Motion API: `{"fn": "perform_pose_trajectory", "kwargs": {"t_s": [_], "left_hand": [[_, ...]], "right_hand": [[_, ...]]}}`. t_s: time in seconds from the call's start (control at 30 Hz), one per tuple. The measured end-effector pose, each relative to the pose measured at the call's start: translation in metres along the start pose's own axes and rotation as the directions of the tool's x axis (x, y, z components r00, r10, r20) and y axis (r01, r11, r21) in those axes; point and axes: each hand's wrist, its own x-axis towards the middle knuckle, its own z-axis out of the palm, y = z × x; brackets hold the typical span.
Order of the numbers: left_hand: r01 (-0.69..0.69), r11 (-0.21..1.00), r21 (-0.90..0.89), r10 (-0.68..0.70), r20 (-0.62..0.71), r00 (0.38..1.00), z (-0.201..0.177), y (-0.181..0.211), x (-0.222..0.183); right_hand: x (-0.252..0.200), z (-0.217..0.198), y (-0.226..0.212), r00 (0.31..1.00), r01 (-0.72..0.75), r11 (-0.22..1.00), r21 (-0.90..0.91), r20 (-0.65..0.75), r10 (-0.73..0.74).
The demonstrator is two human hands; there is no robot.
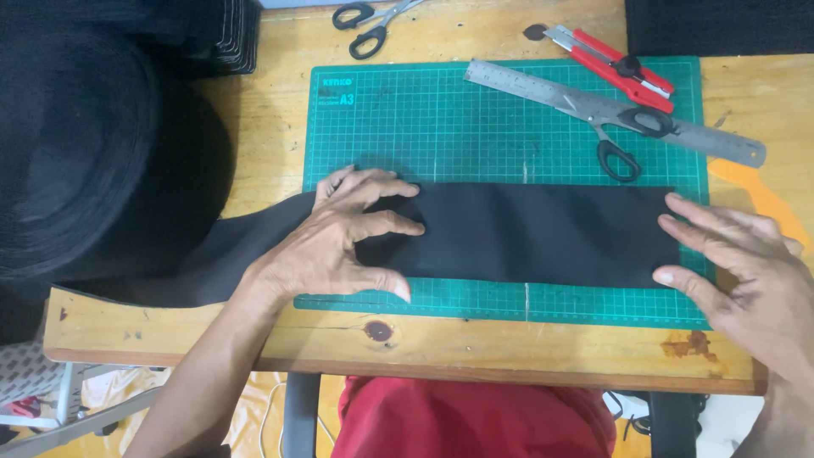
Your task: Measuring and cutting black fabric strips on a cutting mat using a ruler and scissors.
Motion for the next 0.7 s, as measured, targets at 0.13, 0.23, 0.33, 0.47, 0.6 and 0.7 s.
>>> {"fn": "perform_pose_trajectory", "kwargs": {"t_s": [0.13, 0.23, 0.33, 0.47, 0.6, 0.7], "left_hand": [[-0.007, 0.995, 0.097, 0.01, -0.036, 0.999, 0.002, 0.0, -0.001], [0.029, 0.996, 0.079, -0.028, -0.007, 1.0, 0.0, 0.002, 0.001], [0.09, 0.994, 0.061, -0.093, 0.039, 0.995, -0.002, 0.005, 0.005], [0.12, 0.991, 0.055, -0.122, 0.042, 0.992, -0.003, 0.008, 0.006], [0.109, 0.992, 0.057, -0.11, 0.019, 0.994, 0.003, 0.005, 0.005], [0.109, 0.992, 0.065, -0.107, -0.033, 0.994, 0.006, 0.005, 0.006]], "right_hand": [[0.002, 0.0, 0.002, 1.0, -0.009, 1.0, -0.008, 0.027, 0.01], [0.001, -0.002, 0.006, 0.998, -0.027, 1.0, -0.016, 0.051, 0.027], [0.001, -0.008, 0.004, 0.996, -0.047, 0.999, 0.003, 0.072, 0.047], [0.003, -0.013, -0.003, 0.996, -0.046, 0.996, 0.082, 0.086, 0.039], [0.003, -0.012, -0.002, 0.994, -0.066, 0.993, 0.094, 0.096, 0.057], [0.004, -0.012, -0.002, 0.996, -0.037, 0.992, 0.122, 0.08, 0.028]]}}
